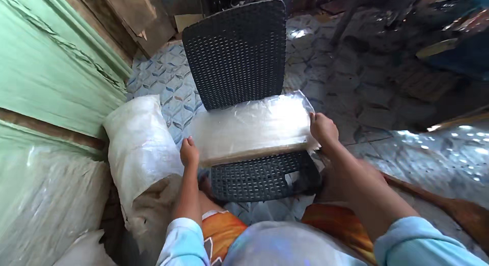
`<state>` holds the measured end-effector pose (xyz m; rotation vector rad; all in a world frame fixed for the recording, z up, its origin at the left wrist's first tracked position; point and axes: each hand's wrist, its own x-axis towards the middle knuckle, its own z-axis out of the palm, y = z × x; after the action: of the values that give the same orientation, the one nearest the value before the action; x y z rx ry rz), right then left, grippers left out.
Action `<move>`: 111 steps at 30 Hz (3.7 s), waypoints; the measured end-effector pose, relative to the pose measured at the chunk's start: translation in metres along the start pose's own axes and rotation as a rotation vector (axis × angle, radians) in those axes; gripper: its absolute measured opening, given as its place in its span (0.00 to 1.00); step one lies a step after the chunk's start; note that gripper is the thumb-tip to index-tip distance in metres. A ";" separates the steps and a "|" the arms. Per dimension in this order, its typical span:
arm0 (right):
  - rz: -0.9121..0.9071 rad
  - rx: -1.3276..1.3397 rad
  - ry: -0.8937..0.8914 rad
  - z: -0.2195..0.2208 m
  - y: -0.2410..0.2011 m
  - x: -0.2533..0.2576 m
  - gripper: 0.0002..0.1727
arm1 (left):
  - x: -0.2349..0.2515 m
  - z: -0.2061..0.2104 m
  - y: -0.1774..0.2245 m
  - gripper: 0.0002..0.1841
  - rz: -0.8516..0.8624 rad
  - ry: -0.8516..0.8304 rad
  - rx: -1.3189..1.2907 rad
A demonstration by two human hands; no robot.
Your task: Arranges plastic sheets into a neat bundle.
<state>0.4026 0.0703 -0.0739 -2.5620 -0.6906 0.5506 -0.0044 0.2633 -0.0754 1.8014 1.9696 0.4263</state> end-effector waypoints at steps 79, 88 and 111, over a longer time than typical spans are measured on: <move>-1.262 0.477 -0.166 -0.091 -0.050 -0.248 0.49 | -0.258 -0.159 0.040 0.14 0.894 0.354 -0.325; -1.435 0.586 -0.144 -0.087 -0.058 -0.263 0.13 | -0.263 -0.170 0.057 0.13 0.855 0.325 -0.445; -0.821 0.592 0.303 -0.033 -0.082 -0.241 0.22 | -0.282 -0.114 0.065 0.14 1.028 0.106 -0.151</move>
<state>0.1954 -0.0066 0.0567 -1.5754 -1.1544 0.0578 0.0105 -0.0025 0.0858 2.5936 0.8653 0.9457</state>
